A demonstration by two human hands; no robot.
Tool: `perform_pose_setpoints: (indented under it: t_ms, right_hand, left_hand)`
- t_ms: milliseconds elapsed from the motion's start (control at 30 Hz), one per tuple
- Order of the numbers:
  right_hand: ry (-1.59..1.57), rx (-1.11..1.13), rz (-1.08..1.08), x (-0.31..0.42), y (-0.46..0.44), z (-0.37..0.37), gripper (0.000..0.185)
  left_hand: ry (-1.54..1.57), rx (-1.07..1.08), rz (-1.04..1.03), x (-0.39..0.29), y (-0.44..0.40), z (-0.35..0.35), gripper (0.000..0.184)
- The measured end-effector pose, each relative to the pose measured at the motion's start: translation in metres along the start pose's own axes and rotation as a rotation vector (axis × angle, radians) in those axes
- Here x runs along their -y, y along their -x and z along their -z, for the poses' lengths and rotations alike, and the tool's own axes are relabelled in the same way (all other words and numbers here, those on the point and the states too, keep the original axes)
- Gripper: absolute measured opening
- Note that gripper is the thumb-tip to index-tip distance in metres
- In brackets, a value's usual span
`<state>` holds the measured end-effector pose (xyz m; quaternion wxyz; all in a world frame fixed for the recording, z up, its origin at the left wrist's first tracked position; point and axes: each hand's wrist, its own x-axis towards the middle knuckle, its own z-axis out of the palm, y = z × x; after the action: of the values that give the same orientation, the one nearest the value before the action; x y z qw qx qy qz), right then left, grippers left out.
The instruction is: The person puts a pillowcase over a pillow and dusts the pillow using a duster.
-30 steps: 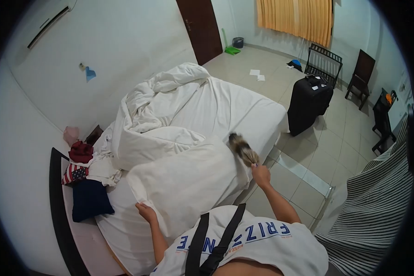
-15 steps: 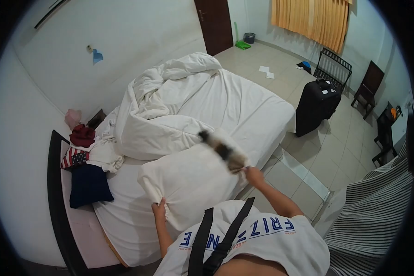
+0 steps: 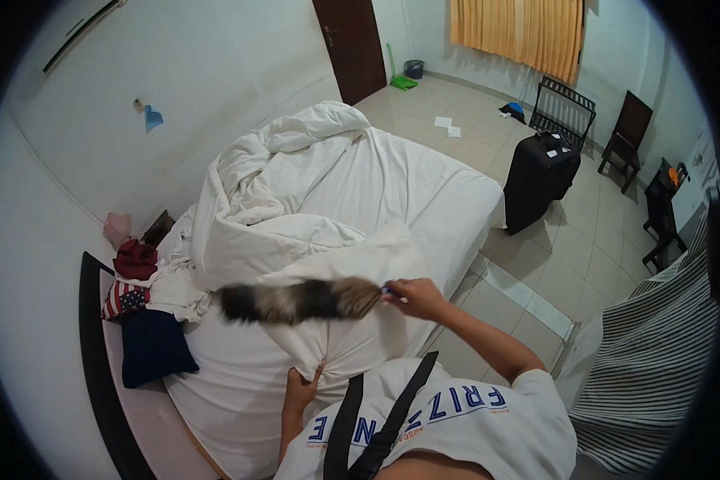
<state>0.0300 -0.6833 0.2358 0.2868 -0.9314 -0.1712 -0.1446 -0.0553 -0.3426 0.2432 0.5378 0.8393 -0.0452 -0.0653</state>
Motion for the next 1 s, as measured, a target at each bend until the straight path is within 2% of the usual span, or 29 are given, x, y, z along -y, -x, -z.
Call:
perform_pose_setpoints:
  t_ms: [67,133,200,300,367,467,533,600,700,800,933,967,1000]
  right_hand:
    - [0.112,0.025,-0.17,-0.062,0.021,-0.015,0.036]
    - [0.311,0.214,-0.67,-0.108,0.036,-0.002,0.04]
    - [0.423,0.15,-0.76,-0.185,0.071,-0.01,0.044]
    - [0.427,-0.076,-0.925,-0.163,0.073,0.027,0.046]
    - [0.338,-0.238,-1.028,-0.138,0.072,0.035,0.047]
    - [0.186,-0.377,-0.983,-0.106,0.072,0.038,0.049]
    - [0.099,-0.404,-0.981,-0.084,0.072,0.047,0.049]
    - [0.014,-0.466,-0.965,-0.066,0.074,0.056,0.049]
    - [-0.116,-0.638,-0.866,-0.041,0.085,0.061,0.047]
    - [-0.227,-0.792,-0.785,-0.003,0.088,0.068,0.041]
    - [-0.353,-0.702,-0.556,0.041,0.09,0.054,0.024]
    - [-0.324,-0.622,-0.473,0.041,0.094,0.039,0.025]
    - [-0.33,-0.558,-0.424,0.038,0.097,0.023,0.025]
  left_hand:
    - [-0.067,0.044,-0.04,0.018,-0.003,0.005,0.02]
    - [-0.07,0.052,-0.061,0.036,-0.001,0.002,0.022]
    - [-0.019,0.032,-0.073,0.047,0.001,-0.005,0.024]
    - [0.009,0.019,-0.1,0.055,-0.011,-0.01,0.028]
    - [0.136,-0.15,0.01,0.039,-0.028,-0.018,0.032]
    - [0.34,-0.417,0.172,-0.03,-0.072,-0.041,0.048]
    - [0.462,-0.458,0.244,-0.062,-0.112,-0.052,0.053]
    - [0.665,-0.322,0.063,-0.113,-0.138,-0.058,0.052]
    - [0.789,-0.166,-0.11,-0.173,-0.161,-0.069,0.055]
    - [0.959,-0.077,-0.029,-0.191,-0.18,-0.068,0.057]
    - [1.125,-0.166,0.001,-0.2,-0.188,-0.071,0.055]
    - [1.129,-0.148,0.1,-0.195,-0.186,-0.069,0.054]
    - [1.16,-0.106,0.081,-0.18,-0.188,-0.07,0.053]
